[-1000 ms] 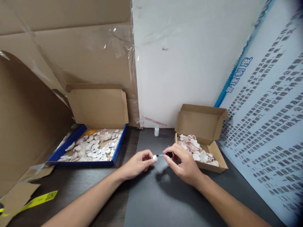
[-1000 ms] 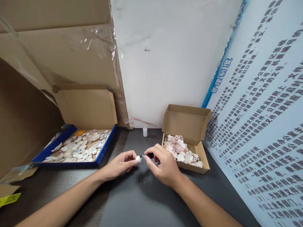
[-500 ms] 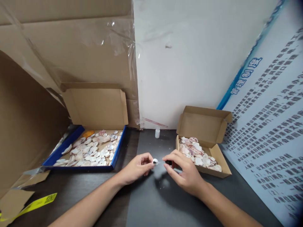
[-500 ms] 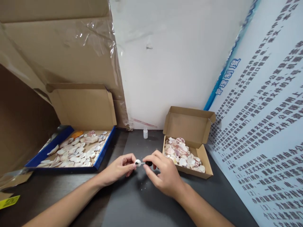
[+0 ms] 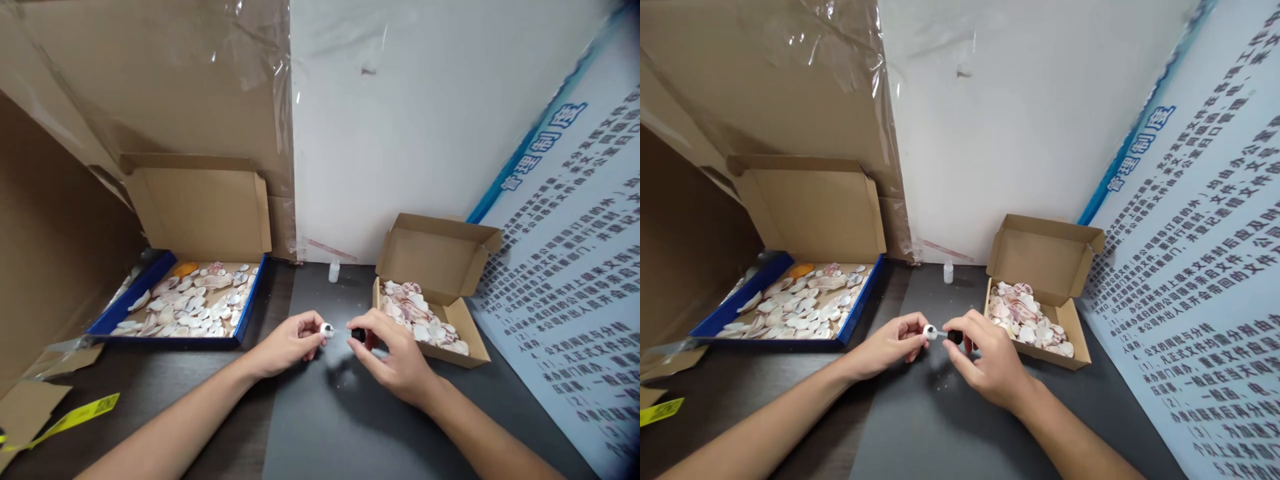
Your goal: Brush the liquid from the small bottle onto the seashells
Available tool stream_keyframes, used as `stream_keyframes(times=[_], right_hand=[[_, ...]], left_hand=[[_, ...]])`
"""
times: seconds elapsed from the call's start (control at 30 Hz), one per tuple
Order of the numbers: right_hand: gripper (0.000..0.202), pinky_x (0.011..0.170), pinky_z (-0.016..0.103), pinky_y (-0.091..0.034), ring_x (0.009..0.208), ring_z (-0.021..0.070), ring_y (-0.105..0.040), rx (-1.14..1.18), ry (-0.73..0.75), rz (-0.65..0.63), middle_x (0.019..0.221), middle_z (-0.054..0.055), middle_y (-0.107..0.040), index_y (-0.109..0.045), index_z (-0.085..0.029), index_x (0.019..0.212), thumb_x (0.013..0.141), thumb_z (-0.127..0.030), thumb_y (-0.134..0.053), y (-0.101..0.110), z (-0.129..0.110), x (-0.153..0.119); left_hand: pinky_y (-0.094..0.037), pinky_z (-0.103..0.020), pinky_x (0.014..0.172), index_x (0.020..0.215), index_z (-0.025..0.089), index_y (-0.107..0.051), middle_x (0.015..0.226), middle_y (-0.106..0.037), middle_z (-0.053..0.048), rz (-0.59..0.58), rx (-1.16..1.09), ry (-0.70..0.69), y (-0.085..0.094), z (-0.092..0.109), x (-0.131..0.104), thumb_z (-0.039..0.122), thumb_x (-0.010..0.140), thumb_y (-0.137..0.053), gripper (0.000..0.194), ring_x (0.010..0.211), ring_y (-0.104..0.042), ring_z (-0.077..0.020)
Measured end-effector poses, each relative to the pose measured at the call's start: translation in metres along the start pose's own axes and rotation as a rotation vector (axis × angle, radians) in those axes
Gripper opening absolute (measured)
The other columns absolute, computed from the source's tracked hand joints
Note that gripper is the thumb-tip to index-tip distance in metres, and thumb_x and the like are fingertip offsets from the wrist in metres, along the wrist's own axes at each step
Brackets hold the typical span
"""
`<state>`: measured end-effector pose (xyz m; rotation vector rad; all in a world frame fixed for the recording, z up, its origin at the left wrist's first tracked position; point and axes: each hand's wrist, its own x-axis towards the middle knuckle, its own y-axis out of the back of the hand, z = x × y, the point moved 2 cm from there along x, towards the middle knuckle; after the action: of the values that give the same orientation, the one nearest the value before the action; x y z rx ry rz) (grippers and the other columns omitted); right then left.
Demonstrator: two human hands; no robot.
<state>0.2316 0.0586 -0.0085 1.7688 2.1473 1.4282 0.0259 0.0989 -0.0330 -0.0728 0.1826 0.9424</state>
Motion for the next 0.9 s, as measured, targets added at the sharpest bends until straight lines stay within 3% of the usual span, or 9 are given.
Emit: stream_keyframes(times=[0.43,0.9], right_hand=[[0.011,0.056,0.025,-0.042,0.059,0.0122,-0.054,-0.035,-0.125,0.047,0.07,-0.002,-0.054,-0.051,-0.021,0.093,0.088,-0.025,-0.06,-0.001,0.0002,-0.0018],[0.013,0.057,0.024,-0.041,0.059,0.0118,-0.052,-0.009,-0.142,0.039,0.068,-0.003,-0.052,-0.051,-0.021,0.093,0.088,-0.029,-0.06,-0.001,0.0015,-0.0015]], left_hand=[[-0.035,-0.02,0.052,0.085,0.015,-0.052,0.081,-0.064,-0.003,0.002,-0.077,0.023,0.0014,-0.0014,0.0006,0.049,0.076,-0.074,0.042,0.055,-0.049,-0.0058],[-0.035,-0.02,0.052,0.085,0.015,-0.052,0.078,-0.062,-0.001,-0.03,-0.055,0.003,0.0014,-0.0006,0.0007,0.045,0.078,-0.072,0.037,0.056,-0.048,-0.0059]])
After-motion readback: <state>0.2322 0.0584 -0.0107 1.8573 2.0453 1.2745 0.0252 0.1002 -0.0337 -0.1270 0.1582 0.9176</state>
